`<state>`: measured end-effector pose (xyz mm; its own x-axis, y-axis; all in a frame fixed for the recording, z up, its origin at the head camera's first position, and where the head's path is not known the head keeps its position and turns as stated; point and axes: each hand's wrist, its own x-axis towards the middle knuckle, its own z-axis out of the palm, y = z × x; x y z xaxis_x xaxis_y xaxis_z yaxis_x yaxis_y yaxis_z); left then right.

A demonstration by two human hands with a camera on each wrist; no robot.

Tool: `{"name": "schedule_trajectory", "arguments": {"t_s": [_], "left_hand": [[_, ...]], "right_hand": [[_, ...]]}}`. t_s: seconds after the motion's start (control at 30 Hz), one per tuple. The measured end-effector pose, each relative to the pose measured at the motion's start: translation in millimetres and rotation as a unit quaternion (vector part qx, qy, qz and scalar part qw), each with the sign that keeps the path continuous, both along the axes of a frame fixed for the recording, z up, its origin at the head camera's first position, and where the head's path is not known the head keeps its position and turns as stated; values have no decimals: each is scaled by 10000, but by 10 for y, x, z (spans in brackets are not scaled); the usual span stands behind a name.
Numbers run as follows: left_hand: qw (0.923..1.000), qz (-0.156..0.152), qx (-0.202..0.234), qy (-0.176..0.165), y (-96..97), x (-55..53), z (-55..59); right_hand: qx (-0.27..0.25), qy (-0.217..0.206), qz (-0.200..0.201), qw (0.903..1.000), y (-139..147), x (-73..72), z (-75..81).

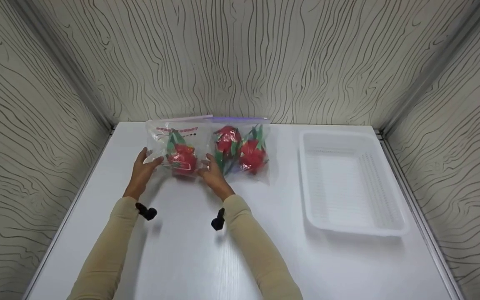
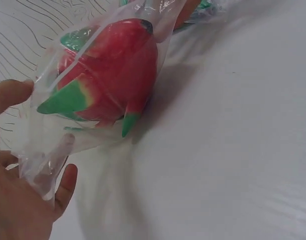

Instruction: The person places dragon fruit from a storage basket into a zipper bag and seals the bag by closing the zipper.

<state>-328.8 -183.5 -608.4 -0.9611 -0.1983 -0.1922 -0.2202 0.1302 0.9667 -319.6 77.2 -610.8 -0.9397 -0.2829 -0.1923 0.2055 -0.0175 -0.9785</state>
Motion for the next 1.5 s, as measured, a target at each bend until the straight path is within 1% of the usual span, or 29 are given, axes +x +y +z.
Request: {"name": "schedule_trajectory", "arguments": {"t_s": [0.1,0.17,0.23,0.33,0.4,0.47,0.57,0.67,0.73,0.77,0.83,0.87,0.93,0.97,1.07,1.1,1.13,1.2,1.27,1.33,1.4,1.5], "left_hand": [[9988,27,-475,135,14,-33,-24],[9978,13,-643,172,21,-43,-41],[9975,-15,-681,196,25,-47,-55],[9966,-63,-793,212,23,-33,-64],[9955,-52,-900,300,23,-20,-76],[9942,23,-1002,383,34,3,-87],[9930,238,-968,639,76,22,-105],[9900,359,-995,933,131,39,-110],[9868,356,-1167,1066,152,41,-115],[9847,341,-1325,1083,161,45,-120],[9811,304,-1628,1003,175,62,-126],[9777,286,-1833,986,183,67,-131],[9676,253,-2275,1064,208,79,-133],[9618,229,-2485,1129,220,84,-132],[9403,99,-3072,1462,258,77,-122],[9359,50,-3176,1525,268,69,-114],[9341,-14,-3238,1507,278,61,-107],[9381,-165,-3189,1339,294,45,-90],[9466,-303,-3032,1054,304,35,-75],[9527,-391,-2901,814,305,37,-73],[9552,-433,-2834,728,299,41,-75],[9560,-414,-2811,738,290,50,-82]], "right_hand": [[83,-19,-17,10000,-3,0,3],[197,-11,-15,9998,-3,8,8],[327,0,0,9995,-3,18,14],[391,-50,-10,9992,-7,35,31],[413,-113,-9,9991,-5,46,31],[389,-193,12,9991,0,61,32],[350,-231,54,9991,9,71,17],[332,-191,46,9993,7,76,15],[338,-159,7,9993,3,76,10],[314,-149,-11,9994,0,76,8],[311,-151,-36,9994,-3,76,3],[304,-165,-42,9994,-3,76,-1],[278,-185,-25,9994,-4,79,2],[257,-187,-8,9995,-9,80,5],[138,-119,52,9998,-25,83,19],[92,-93,73,9999,-32,84,27],[70,-75,80,9999,-38,86,33],[11,-63,110,9999,-46,91,41],[-11,-108,123,9999,-50,95,47],[-14,-138,131,9998,-50,104,38],[17,-142,145,9998,-44,112,23],[69,-149,166,9997,-26,121,6]]}}
